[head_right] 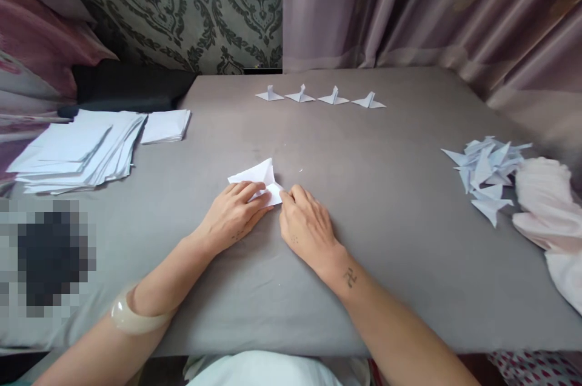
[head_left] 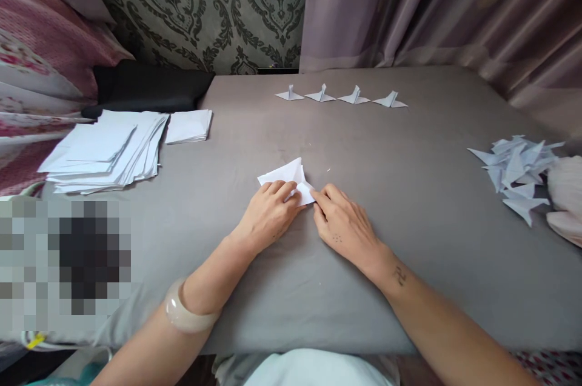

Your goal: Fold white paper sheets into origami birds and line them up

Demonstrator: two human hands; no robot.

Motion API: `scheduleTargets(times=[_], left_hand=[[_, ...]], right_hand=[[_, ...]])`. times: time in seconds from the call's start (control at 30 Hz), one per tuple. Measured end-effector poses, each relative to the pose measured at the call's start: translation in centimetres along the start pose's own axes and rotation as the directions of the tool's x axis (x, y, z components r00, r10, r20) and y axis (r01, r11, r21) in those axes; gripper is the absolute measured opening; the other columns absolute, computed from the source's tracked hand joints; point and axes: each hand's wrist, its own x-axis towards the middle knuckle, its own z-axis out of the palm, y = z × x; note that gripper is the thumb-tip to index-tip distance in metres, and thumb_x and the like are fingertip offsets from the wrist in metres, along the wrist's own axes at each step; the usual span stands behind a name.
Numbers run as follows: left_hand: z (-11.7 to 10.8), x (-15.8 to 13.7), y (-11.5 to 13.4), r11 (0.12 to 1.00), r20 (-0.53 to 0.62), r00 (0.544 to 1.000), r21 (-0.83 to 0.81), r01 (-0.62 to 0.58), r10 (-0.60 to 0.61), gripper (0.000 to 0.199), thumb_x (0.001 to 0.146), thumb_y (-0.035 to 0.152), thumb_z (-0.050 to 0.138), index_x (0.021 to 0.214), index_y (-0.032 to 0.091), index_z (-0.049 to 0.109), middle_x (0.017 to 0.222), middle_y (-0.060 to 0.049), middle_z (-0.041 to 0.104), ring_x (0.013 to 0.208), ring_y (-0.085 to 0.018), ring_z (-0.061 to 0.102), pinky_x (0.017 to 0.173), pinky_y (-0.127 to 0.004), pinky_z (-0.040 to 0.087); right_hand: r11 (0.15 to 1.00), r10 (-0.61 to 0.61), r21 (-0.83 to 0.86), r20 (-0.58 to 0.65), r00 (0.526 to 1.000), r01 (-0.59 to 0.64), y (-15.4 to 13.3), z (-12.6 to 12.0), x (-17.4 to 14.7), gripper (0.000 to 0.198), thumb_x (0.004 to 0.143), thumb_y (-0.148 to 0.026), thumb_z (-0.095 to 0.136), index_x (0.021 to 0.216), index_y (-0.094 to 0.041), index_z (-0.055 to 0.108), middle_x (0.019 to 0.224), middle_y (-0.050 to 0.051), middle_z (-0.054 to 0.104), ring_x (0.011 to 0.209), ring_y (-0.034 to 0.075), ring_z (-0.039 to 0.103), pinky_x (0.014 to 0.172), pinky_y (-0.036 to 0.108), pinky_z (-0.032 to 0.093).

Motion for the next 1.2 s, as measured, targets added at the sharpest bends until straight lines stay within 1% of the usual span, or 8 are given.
scheduleTargets(times=[0.2,0.37,0.53,0.63,0.77,0.93,1.1,1.2], left_hand=[[-0.4,-0.1,0.0,0.997,0.019,0.997,0.011,-0.074,0.074,0.024,0.096,0.016,0.04,0.099,0.016,0.063,0.091,-0.006,0.066,0.089,-0.02,0.058,0.075,-0.034,0.041],[-0.4,-0.1,0.1,1.0,-0.004,1.0,0.026,-0.002,0.002,0.022,0.095,0.016,0.042,0.093,0.014,0.064,0.095,-0.007,0.065,0.086,-0.021,0.057,0.073,-0.033,0.042],[-0.6,-0.1,0.1,0.999,0.021,0.998,0.001,0.053,-0.053,0.022,0.096,0.022,0.043,0.09,0.016,0.063,0.089,-0.006,0.066,0.082,-0.019,0.058,0.072,-0.032,0.043],[-0.6,-0.1,0.3,0.996,0.031,0.996,-0.021,0.082,-0.081,0.021,0.095,0.017,0.041,0.093,0.017,0.062,0.087,-0.005,0.066,0.081,-0.019,0.059,0.072,-0.032,0.044],[-0.9,0.0,0.8,0.994,0.074,0.992,-0.012,0.108,-0.107,0.019,0.091,0.011,0.042,0.092,0.016,0.06,0.093,-0.008,0.065,0.085,-0.021,0.059,0.074,-0.034,0.047],[-1.9,-0.2,0.8,0.994,0.192,0.977,-0.042,0.098,-0.088,0.026,0.082,0.002,0.041,0.094,0.014,0.06,0.1,-0.011,0.065,0.091,-0.023,0.06,0.075,-0.035,0.051],[-2.4,-0.5,0.3,0.988,0.162,0.985,-0.128,0.082,-0.061,0.032,0.078,0.0,0.042,0.101,0.015,0.06,0.105,-0.008,0.066,0.095,-0.021,0.061,0.097,-0.04,0.045],[-2.3,-0.4,0.3,0.99,0.162,0.985,-0.113,0.084,-0.065,0.033,0.079,0.004,0.045,0.106,0.014,0.059,0.107,-0.009,0.064,0.097,-0.023,0.06,0.094,-0.04,0.046]], right_hand=[[0.999,0.006,0.049,-0.056,0.998,-0.003,0.3,0.4,-0.1,0.018,0.094,-0.026,0.048,0.099,-0.021,0.065,0.088,0.004,0.06,0.079,0.015,0.058,0.063,0.028,0.036],[1.0,-0.008,0.022,-0.11,0.994,0.01,0.3,0.9,0.2,0.022,0.095,-0.024,0.045,0.091,-0.02,0.067,0.084,0.002,0.06,0.074,0.014,0.057,0.06,0.028,0.034],[0.999,-0.015,0.039,-0.1,0.995,0.019,0.2,0.7,0.0,0.02,0.094,-0.025,0.047,0.092,-0.021,0.067,0.084,0.003,0.06,0.077,0.014,0.057,0.061,0.027,0.034],[0.998,-0.002,0.067,-0.096,0.995,0.008,0.2,0.6,-0.1,0.021,0.095,-0.026,0.047,0.094,-0.022,0.067,0.086,0.003,0.061,0.078,0.015,0.057,0.061,0.027,0.034],[0.995,0.038,0.094,-0.104,0.994,-0.028,0.4,1.0,0.0,0.023,0.095,-0.026,0.045,0.091,-0.021,0.067,0.083,0.003,0.061,0.075,0.014,0.057,0.061,0.027,0.034],[0.992,0.069,0.109,-0.1,0.993,-0.058,0.3,1.1,0.1,0.024,0.095,-0.025,0.045,0.089,-0.021,0.068,0.082,0.003,0.061,0.074,0.013,0.058,0.061,0.026,0.034],[0.989,0.081,0.13,-0.085,0.993,-0.069,0.4,0.9,0.0,0.022,0.094,-0.025,0.047,0.092,-0.021,0.068,0.084,0.002,0.062,0.074,0.013,0.058,0.061,0.026,0.035],[0.988,0.079,0.141,-0.092,0.993,-0.065,0.5,1.0,0.0,0.023,0.095,-0.025,0.045,0.094,-0.022,0.068,0.084,0.003,0.062,0.073,0.013,0.058,0.061,0.026,0.036]])
